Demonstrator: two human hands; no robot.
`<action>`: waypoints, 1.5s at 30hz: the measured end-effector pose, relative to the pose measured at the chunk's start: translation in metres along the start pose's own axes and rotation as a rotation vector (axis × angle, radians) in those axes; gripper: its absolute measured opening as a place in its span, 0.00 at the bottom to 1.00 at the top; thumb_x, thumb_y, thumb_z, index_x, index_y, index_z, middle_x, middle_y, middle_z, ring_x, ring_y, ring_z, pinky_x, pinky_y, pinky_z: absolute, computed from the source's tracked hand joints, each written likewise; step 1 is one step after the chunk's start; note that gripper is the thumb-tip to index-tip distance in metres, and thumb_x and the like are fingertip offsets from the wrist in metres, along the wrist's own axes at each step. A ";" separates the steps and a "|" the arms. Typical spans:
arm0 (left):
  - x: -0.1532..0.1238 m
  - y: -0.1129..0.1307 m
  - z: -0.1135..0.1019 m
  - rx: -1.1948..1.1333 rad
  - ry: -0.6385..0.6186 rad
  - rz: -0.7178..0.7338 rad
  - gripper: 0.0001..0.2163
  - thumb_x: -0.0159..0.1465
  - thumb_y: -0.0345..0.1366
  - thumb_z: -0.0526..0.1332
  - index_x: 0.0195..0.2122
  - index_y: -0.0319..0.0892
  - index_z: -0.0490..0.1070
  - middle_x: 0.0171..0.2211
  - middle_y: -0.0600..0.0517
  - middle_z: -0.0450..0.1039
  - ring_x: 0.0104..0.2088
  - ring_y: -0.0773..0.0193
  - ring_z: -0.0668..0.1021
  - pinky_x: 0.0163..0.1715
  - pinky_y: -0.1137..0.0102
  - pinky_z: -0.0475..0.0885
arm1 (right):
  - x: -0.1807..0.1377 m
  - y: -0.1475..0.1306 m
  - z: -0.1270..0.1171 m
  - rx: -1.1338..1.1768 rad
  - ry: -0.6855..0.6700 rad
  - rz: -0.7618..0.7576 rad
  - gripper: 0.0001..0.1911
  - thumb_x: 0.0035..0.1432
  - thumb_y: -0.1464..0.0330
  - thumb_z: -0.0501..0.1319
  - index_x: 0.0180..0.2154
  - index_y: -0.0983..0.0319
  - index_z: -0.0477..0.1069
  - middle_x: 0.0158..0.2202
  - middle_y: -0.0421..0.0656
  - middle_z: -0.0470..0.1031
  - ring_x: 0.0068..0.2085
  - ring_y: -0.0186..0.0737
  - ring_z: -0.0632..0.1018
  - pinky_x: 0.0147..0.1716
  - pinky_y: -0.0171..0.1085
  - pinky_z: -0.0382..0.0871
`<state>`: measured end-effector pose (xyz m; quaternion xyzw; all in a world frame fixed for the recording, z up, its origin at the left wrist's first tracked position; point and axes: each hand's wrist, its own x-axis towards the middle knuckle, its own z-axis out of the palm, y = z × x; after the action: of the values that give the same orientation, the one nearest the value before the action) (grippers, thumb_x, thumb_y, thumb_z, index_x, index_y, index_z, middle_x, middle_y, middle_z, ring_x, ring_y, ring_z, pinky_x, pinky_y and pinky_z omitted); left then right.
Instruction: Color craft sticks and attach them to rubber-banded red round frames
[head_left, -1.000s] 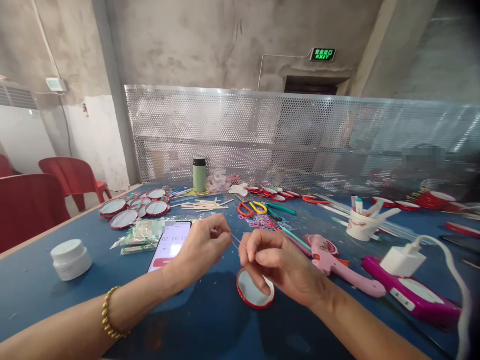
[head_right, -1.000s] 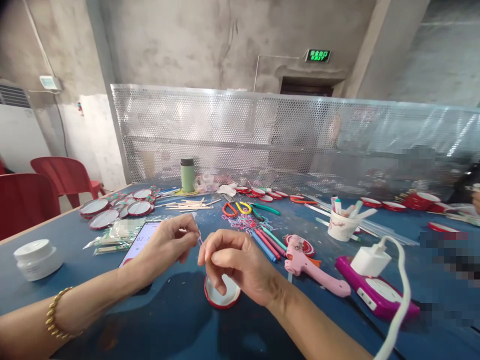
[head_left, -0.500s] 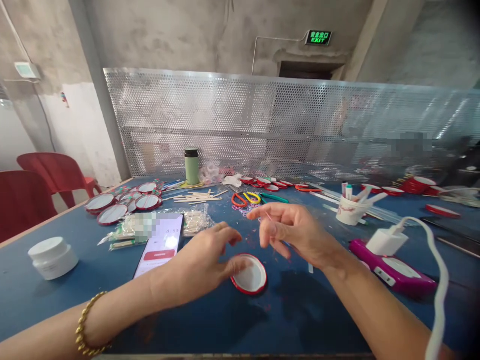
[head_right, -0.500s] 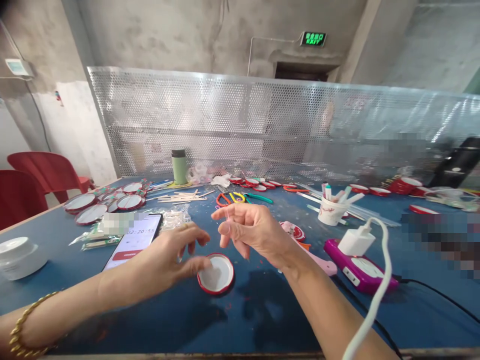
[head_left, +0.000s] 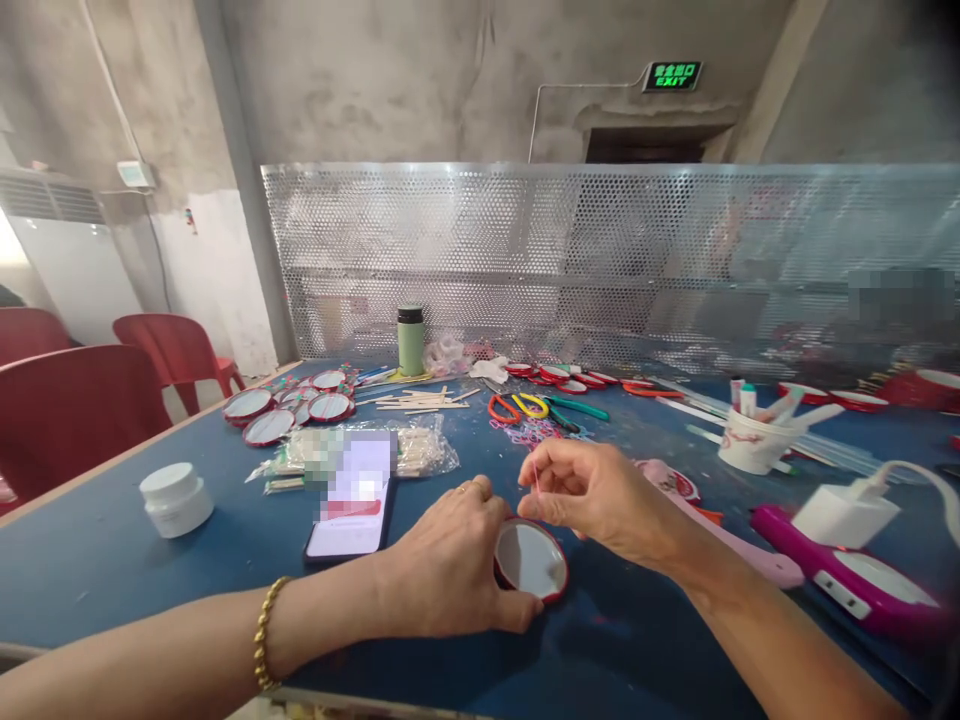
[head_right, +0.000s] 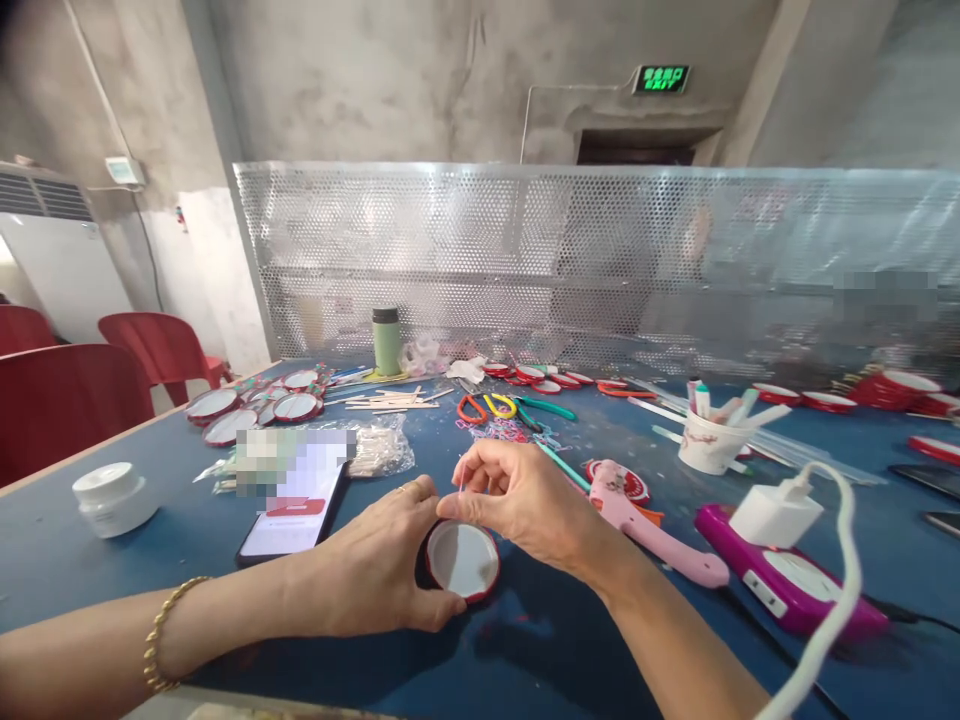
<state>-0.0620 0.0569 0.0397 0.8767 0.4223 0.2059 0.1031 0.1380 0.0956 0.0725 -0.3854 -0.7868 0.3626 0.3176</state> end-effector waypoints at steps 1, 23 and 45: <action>0.000 0.000 0.000 0.001 0.029 0.009 0.21 0.54 0.48 0.67 0.43 0.39 0.74 0.37 0.46 0.69 0.39 0.54 0.74 0.40 0.62 0.74 | 0.000 0.001 -0.001 -0.016 0.000 0.000 0.17 0.52 0.56 0.73 0.35 0.60 0.73 0.24 0.35 0.70 0.25 0.31 0.68 0.21 0.30 0.60; -0.010 -0.015 -0.010 -0.361 -0.007 0.090 0.30 0.63 0.28 0.61 0.63 0.44 0.49 0.42 0.47 0.77 0.39 0.58 0.80 0.34 0.69 0.72 | -0.006 -0.011 0.017 -0.268 -0.130 0.057 0.14 0.50 0.62 0.72 0.40 0.56 0.76 0.30 0.33 0.75 0.30 0.33 0.71 0.26 0.32 0.60; 0.001 -0.015 -0.014 -0.672 0.091 -0.282 0.03 0.64 0.28 0.54 0.33 0.43 0.62 0.20 0.60 0.68 0.19 0.63 0.79 0.15 0.76 0.67 | -0.006 -0.015 0.024 -0.439 -0.069 -0.021 0.16 0.53 0.61 0.70 0.45 0.53 0.75 0.32 0.34 0.77 0.32 0.36 0.74 0.29 0.32 0.61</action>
<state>-0.0782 0.0669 0.0476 0.7172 0.4519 0.3555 0.3937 0.1168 0.0763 0.0709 -0.4243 -0.8613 0.1923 0.2027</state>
